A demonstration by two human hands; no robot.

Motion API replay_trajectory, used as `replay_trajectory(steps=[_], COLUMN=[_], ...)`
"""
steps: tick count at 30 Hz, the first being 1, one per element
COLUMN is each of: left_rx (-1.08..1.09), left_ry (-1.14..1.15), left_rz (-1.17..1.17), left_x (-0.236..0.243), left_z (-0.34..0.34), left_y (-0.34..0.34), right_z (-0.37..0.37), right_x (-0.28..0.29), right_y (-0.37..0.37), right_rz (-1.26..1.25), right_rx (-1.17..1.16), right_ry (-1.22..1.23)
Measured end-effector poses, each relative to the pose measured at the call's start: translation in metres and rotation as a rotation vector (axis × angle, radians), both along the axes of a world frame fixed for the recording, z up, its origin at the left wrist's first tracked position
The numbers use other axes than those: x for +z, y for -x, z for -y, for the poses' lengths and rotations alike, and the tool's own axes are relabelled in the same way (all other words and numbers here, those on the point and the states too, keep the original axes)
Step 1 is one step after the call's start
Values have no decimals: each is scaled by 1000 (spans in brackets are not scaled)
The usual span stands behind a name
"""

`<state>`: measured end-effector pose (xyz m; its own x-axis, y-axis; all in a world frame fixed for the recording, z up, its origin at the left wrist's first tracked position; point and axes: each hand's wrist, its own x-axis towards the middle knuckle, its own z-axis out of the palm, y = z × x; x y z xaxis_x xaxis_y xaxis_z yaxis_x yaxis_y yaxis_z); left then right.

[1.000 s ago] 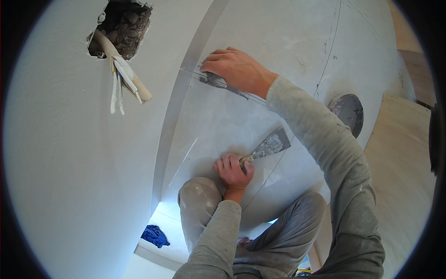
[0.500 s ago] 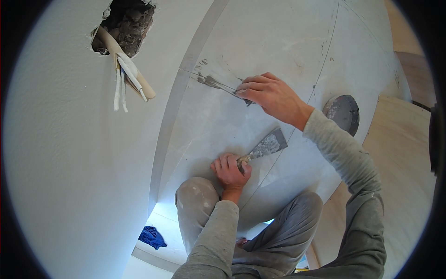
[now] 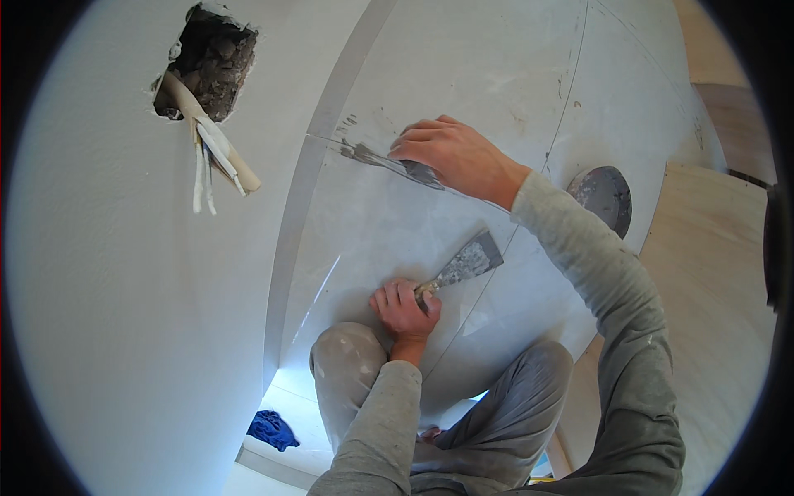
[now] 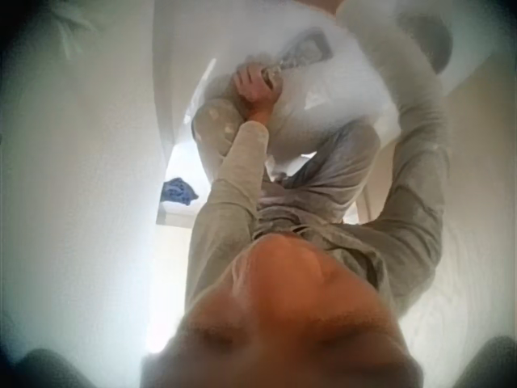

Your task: The person applies a grey sealant material to the joints between floor tiles and along the base of a wall. The person uses a metal putty knife and their fingers to spread and smooth the material into the gaps.

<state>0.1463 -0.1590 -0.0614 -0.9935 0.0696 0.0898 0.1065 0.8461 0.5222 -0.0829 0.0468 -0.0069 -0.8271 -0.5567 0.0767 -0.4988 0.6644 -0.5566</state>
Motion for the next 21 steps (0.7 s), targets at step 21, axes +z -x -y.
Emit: replay_trajectory(steps=[21], left_rx=[11], left_ry=[54], left_rz=[-1], left_x=[1], left_z=[7], left_y=[0], right_z=[-35], right_x=[16], right_y=[-83], right_rz=[-70], right_rx=[-2], right_ry=[-216])
